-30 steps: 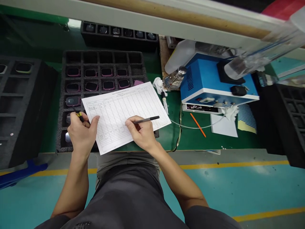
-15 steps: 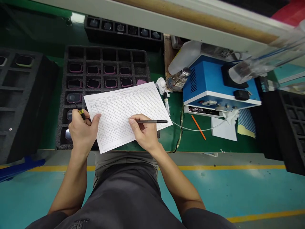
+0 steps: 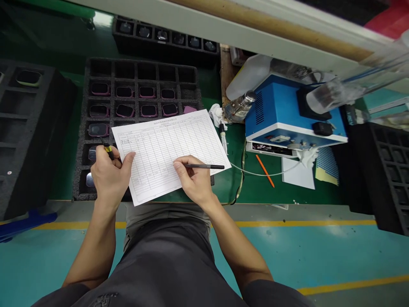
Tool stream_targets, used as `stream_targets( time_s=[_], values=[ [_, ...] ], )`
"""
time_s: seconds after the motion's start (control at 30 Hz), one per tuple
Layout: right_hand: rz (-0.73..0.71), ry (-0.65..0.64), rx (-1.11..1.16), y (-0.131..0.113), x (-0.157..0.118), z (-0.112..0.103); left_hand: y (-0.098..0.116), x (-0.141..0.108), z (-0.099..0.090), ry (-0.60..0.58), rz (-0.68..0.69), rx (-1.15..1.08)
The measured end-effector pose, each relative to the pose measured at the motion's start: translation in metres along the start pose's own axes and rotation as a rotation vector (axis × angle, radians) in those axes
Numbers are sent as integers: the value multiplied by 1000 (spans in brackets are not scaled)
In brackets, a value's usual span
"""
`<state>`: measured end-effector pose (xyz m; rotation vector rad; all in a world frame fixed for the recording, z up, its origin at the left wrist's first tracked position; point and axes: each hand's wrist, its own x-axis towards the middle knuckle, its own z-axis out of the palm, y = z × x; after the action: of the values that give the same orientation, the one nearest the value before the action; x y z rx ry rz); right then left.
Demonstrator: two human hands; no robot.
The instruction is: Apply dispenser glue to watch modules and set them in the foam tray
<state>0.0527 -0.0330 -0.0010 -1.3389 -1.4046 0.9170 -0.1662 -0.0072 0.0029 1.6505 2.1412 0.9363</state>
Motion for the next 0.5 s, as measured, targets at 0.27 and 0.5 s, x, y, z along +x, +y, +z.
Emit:
stream_targets(
  time_s=[0.27, 0.5],
  values=[
    [-38, -18, 10, -5, 1, 2, 0, -1, -1, -14, -1, -3],
    [-69, -82, -22, -8, 0, 5, -1, -1, 1, -2, 11, -5]
  ],
)
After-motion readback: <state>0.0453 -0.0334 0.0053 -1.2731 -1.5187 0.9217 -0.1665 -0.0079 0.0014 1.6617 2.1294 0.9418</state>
